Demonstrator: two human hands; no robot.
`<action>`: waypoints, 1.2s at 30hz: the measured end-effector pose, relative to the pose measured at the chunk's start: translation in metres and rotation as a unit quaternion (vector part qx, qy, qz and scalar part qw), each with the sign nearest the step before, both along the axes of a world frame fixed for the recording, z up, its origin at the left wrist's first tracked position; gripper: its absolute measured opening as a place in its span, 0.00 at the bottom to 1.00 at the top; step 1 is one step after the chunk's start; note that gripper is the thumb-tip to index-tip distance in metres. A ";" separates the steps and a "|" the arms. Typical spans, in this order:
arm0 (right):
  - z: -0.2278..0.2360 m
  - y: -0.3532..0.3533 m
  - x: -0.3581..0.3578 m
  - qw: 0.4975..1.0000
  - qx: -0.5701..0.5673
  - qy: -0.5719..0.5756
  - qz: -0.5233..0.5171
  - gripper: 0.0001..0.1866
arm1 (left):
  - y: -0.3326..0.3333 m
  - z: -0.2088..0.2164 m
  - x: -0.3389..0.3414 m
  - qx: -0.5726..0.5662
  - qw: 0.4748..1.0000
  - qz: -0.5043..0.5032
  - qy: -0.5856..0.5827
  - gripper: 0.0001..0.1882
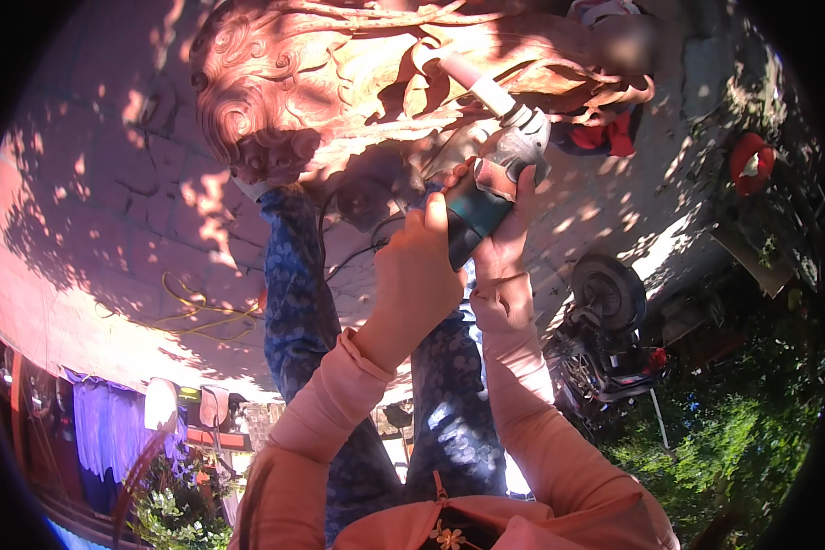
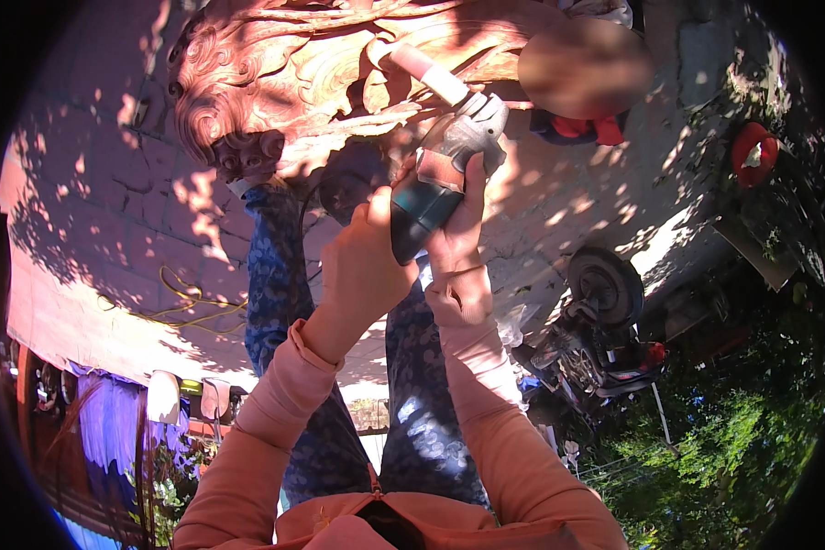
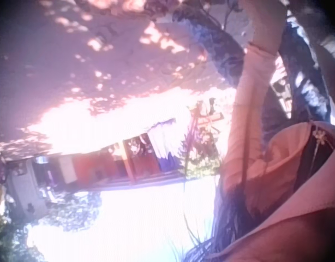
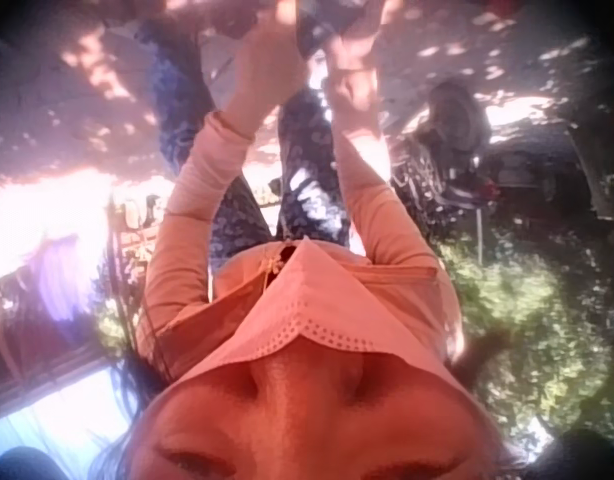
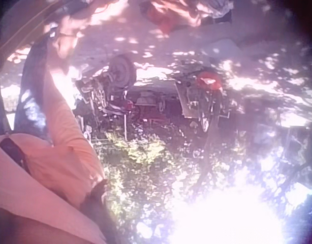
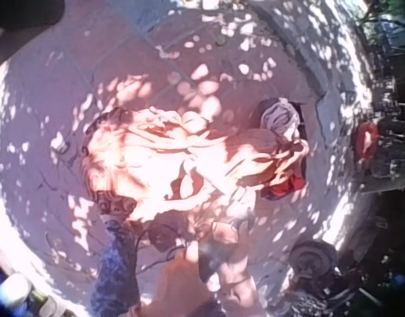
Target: The person uses an angle grinder to smooth and shape a wooden sculpture. They hold the tool with both hands and move it along the surface of the wood, focusing on different areas to refine the details.
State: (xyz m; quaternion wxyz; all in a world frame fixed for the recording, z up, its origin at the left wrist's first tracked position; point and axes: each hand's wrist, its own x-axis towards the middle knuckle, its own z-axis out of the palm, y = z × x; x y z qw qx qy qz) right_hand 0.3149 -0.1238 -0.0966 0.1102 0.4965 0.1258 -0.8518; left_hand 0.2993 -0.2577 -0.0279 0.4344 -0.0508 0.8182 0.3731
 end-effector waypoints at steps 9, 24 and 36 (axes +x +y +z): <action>-0.012 -0.009 0.005 0.998 0.049 -0.008 0.041 0.37 | -0.007 -0.010 0.003 -0.020 0.999 -0.008 -0.025 0.40; -0.021 0.013 0.010 0.998 -0.040 0.011 0.054 0.39 | 0.010 -0.010 0.012 0.003 0.999 0.039 0.009 0.40; -0.027 0.019 0.008 0.999 -0.026 0.006 0.045 0.39 | 0.018 -0.011 0.010 -0.007 0.999 0.038 -0.024 0.42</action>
